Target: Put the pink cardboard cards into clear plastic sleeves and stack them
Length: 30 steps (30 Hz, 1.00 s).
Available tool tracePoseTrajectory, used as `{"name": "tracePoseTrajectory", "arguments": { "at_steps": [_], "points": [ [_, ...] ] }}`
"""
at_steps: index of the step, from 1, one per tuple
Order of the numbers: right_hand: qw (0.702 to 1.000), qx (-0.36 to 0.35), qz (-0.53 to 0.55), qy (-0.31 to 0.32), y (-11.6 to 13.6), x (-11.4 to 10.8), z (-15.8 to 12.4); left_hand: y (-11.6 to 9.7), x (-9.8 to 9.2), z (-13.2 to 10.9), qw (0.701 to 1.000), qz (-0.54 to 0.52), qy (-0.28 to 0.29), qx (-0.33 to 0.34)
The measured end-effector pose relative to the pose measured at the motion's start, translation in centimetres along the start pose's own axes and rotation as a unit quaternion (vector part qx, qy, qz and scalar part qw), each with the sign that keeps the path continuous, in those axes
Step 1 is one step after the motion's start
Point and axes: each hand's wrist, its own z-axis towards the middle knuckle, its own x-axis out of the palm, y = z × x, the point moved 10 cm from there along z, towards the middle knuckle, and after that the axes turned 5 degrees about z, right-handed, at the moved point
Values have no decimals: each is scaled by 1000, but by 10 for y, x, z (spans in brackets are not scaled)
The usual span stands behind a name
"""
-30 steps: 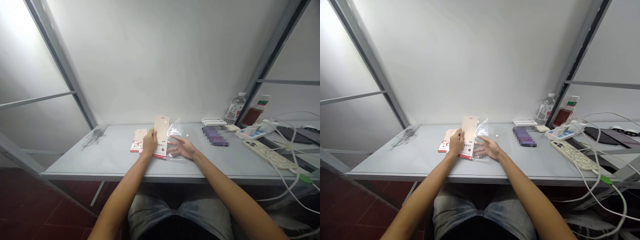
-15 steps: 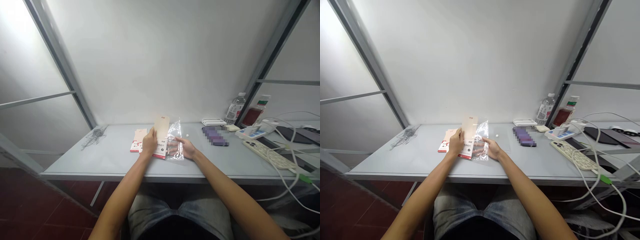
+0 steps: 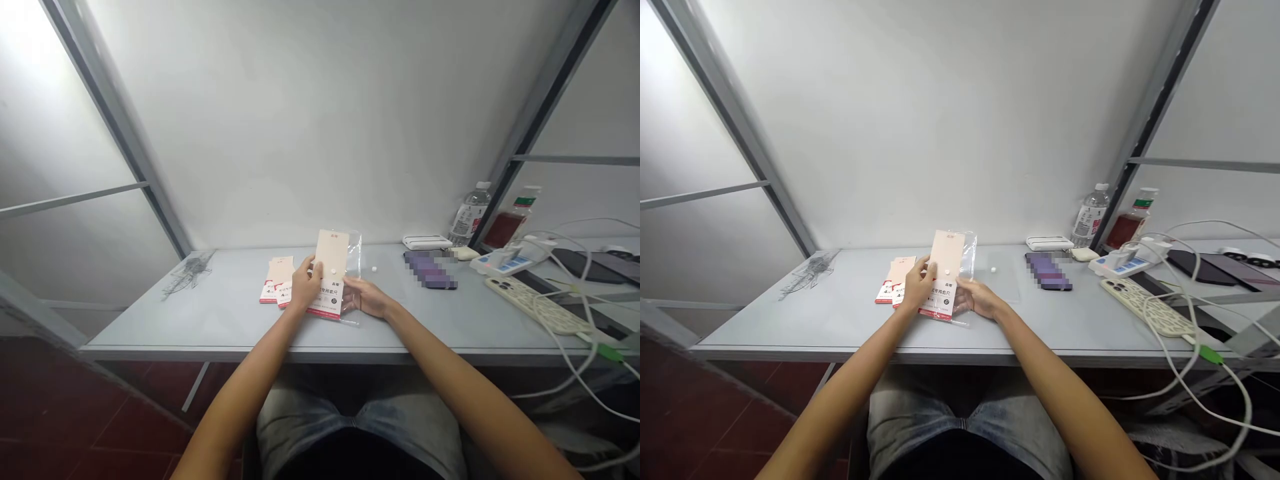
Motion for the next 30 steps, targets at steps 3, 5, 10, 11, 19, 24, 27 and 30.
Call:
{"name": "tracePoseTrajectory", "arguments": {
  "at_steps": [3, 5, 10, 11, 19, 24, 27, 30],
  "points": [
    [998, -16, -28, -46, 1, -12, 2, -2, 13, 1, 993, -109, 52, -2],
    [996, -33, -42, -70, 4, -20, 4, 1, 18, 3, 980, -184, 71, -23],
    [989, -86, -39, -117, 16, -38, 4, 21, 40, 0, 934, -275, 181, -142],
    [987, -91, -39, -124, 17, -40, 3, 21, 45, -3, 925, -280, 211, -147],
    [989, -88, -75, -91, 17, -32, 3, 30, 44, -4, 930, -256, 196, -175],
    [989, -72, -99, -79, 13, -30, 4, 31, 36, 2, 947, -236, 155, -156],
    [990, -70, -104, -68, 12, -27, 3, 28, 34, 2, 954, -218, 151, -141],
    [987, -88, -114, -65, 16, -22, 1, 24, 39, -2, 949, -218, 183, -134]
  ]
}}
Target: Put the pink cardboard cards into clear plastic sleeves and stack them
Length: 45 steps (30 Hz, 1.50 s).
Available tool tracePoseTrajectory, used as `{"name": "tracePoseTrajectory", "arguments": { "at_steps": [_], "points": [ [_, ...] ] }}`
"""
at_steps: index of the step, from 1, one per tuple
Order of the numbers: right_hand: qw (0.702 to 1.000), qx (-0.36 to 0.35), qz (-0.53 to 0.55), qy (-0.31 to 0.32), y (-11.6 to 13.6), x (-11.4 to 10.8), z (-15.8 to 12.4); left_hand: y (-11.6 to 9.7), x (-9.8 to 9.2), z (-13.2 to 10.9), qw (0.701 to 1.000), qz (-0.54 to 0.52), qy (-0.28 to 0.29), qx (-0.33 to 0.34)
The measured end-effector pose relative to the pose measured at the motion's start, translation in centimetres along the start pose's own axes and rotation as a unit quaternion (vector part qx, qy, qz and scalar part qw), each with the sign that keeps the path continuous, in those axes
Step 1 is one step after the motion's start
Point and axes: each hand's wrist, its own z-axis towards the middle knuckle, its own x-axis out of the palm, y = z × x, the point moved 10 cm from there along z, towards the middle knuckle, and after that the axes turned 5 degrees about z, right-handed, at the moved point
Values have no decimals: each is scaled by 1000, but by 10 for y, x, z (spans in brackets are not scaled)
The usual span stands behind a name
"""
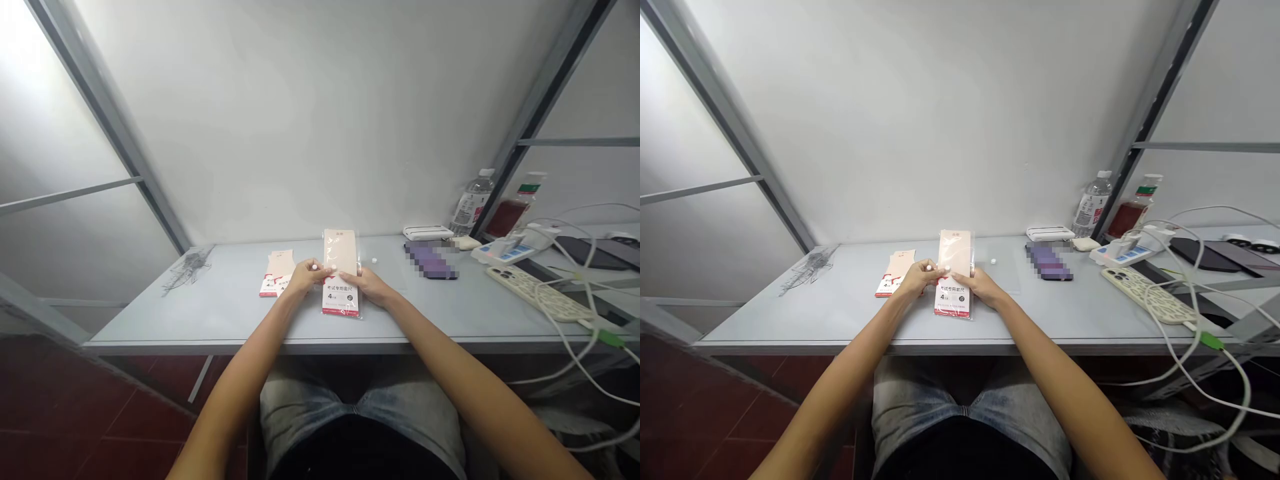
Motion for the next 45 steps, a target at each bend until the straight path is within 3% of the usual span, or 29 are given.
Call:
{"name": "tracePoseTrajectory", "arguments": {
  "at_steps": [6, 13, 20, 28, 33, 45],
  "points": [
    [998, 15, -52, -8, 2, 3, -5, 6, 15, -5, 996, 38, 80, -19],
    [996, 21, -90, 7, 5, 10, -7, 20, 6, 3, 996, 52, 47, -47],
    [997, 5, -72, 17, 3, 8, -5, 10, -3, 2, 999, 44, -10, -23],
    [998, -20, 25, -54, 0, -16, 4, -2, 6, -1, 992, -111, 43, -38],
    [998, -28, 20, -43, 0, -14, 5, -4, 16, -6, 995, -42, 87, -13],
    [999, -4, -29, 31, 1, 9, -3, 4, 9, 0, 997, 55, 48, 2]
  ]
}}
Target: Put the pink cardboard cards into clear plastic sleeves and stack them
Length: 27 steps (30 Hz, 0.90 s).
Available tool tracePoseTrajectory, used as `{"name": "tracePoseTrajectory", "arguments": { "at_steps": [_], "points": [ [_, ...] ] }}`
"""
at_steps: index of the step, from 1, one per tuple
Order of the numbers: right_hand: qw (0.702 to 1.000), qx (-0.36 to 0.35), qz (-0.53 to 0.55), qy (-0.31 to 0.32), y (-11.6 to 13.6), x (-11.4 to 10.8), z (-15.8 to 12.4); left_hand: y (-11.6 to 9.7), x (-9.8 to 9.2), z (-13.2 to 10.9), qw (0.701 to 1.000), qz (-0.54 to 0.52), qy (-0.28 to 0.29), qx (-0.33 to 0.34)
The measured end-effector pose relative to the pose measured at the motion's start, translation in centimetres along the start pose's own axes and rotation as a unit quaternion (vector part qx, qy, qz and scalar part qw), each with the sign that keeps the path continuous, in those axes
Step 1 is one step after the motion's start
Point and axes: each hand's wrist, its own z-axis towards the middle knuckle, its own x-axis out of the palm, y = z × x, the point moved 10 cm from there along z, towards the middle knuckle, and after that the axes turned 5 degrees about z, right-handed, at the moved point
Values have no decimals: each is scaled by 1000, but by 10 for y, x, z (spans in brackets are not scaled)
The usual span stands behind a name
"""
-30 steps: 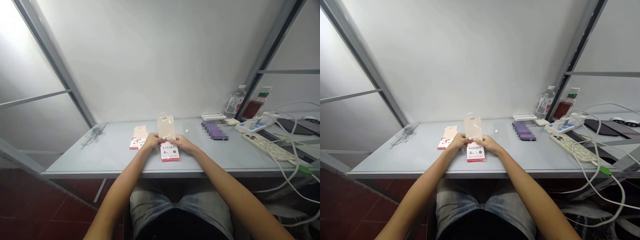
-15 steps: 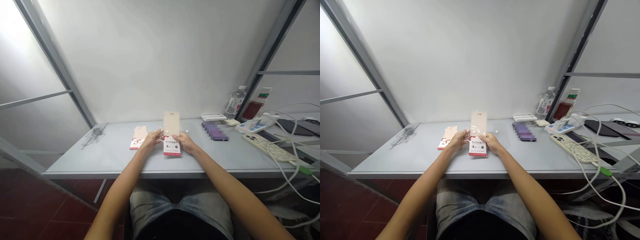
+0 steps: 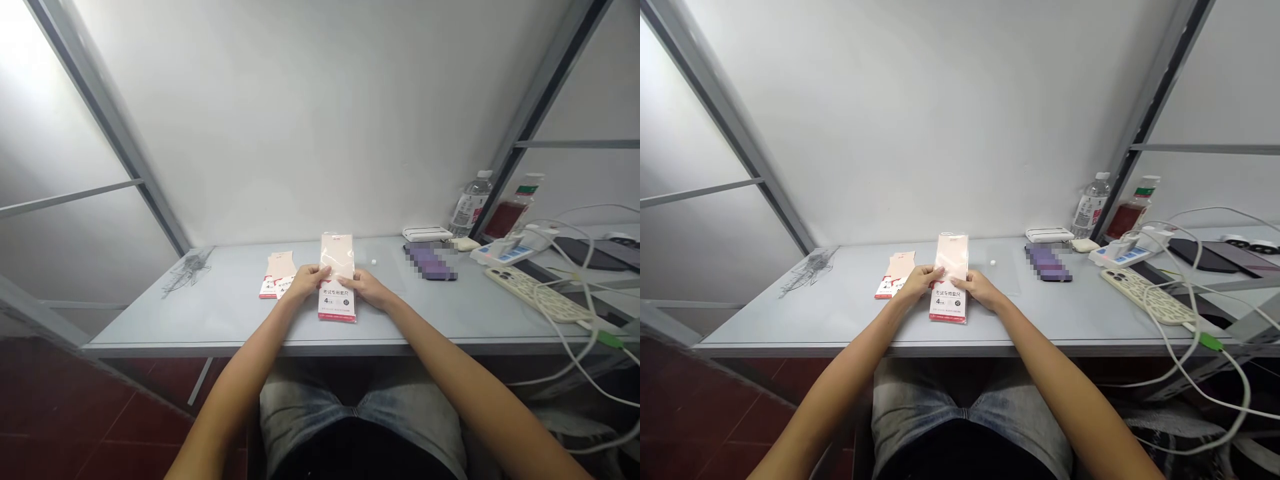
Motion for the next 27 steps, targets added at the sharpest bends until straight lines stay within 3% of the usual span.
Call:
{"name": "tracePoseTrajectory", "arguments": {
  "at_steps": [6, 19, 23, 27],
  "points": [
    [1000, 5, -1, 6, -2, 0, 1, -1, 6, -1, 1000, -4, 29, 9],
    [998, 0, -65, -4, -1, 2, 0, 2, -7, 4, 993, 100, -56, 37],
    [996, -25, -76, -25, 4, -3, 1, -3, -23, 0, 972, 184, -140, 38],
    [975, -66, -167, -130, 13, -23, -2, -15, -49, -12, 932, 261, -250, 36]
  ]
}}
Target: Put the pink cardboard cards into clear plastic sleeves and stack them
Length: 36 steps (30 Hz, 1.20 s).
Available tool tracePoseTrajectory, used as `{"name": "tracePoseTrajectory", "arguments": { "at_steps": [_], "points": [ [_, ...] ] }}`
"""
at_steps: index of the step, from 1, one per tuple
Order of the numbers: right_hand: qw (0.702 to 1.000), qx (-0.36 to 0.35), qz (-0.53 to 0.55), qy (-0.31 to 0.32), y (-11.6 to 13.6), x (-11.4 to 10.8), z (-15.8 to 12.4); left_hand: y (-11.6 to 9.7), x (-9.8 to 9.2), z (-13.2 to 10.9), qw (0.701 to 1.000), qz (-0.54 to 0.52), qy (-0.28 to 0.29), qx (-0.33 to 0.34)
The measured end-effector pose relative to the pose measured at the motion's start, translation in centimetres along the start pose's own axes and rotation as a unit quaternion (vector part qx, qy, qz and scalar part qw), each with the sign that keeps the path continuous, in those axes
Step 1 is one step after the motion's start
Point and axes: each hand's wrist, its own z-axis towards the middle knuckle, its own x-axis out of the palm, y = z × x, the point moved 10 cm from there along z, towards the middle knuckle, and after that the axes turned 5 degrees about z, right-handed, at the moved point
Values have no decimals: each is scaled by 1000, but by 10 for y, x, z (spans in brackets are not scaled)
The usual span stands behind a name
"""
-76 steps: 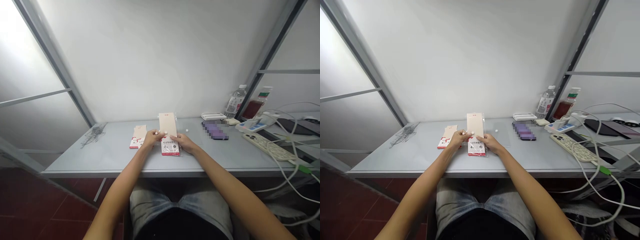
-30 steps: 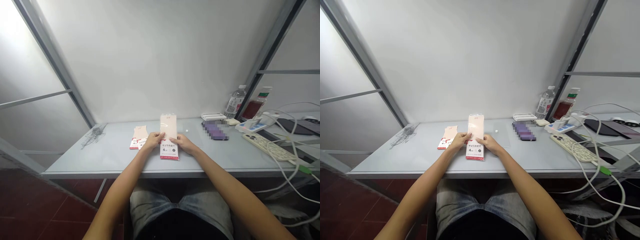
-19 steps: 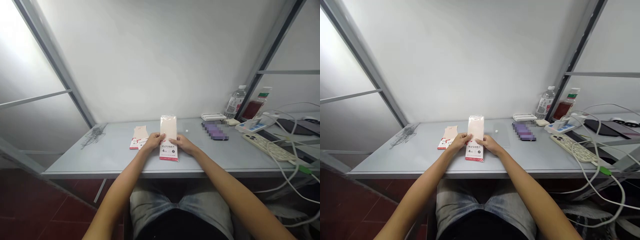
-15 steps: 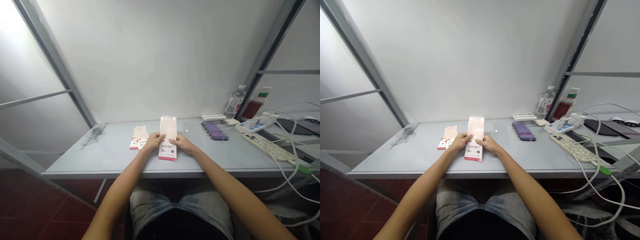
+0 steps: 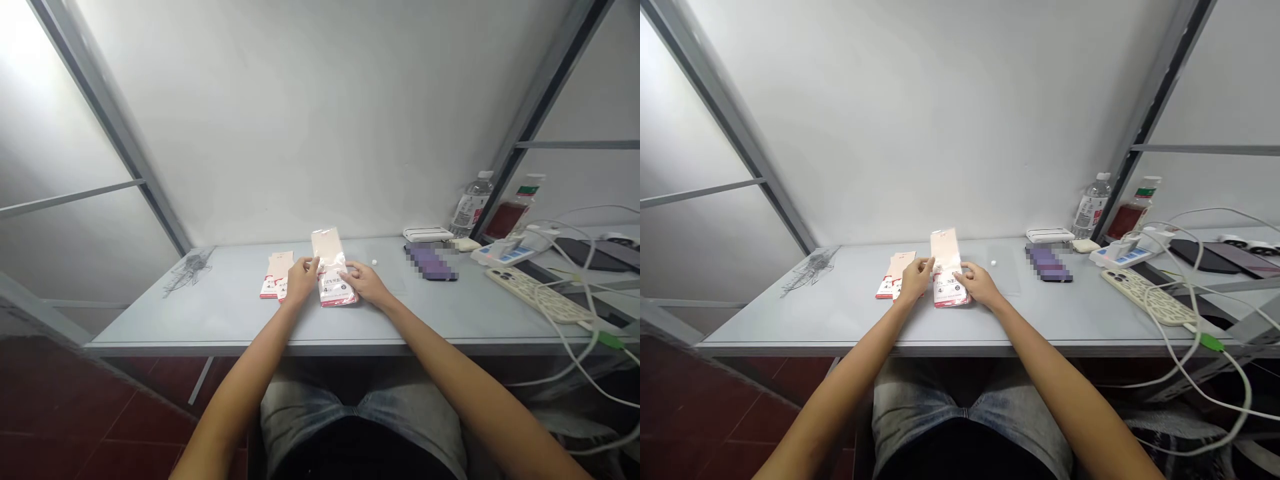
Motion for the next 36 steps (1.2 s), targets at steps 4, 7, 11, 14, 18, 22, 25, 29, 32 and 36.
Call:
{"name": "tracePoseTrajectory", "arguments": {
  "at_steps": [4, 7, 11, 14, 18, 22, 25, 29, 32, 36],
  "points": [
    [979, -33, -172, -108, 5, -20, -2, 3, -24, 3, 992, 105, -72, -16],
    [940, -65, -295, -156, 15, -26, -4, 21, -34, 5, 964, 239, -70, -89],
    [894, -72, -389, -211, 23, -37, -6, 48, -37, 5, 929, 329, -3, -167],
    [859, -1, -447, -249, 14, -60, -6, 57, -34, 4, 922, 339, 38, -182],
    [804, 150, -500, -285, -10, -98, -15, 59, -37, 5, 925, 328, 35, -189],
    [801, 195, -499, -267, -22, -106, -17, 59, -39, 6, 929, 310, 37, -199],
    [804, 189, -490, -280, -20, -107, -17, 59, -42, 5, 929, 302, 38, -210],
    [810, 171, -468, -308, -16, -111, -17, 57, -48, 5, 928, 300, 27, -217],
    [820, 149, -454, -315, -13, -113, -16, 60, -54, 6, 926, 306, 6, -221],
    [823, 143, -447, -320, -11, -116, -16, 69, -60, 6, 916, 323, -9, -238]
  ]
}}
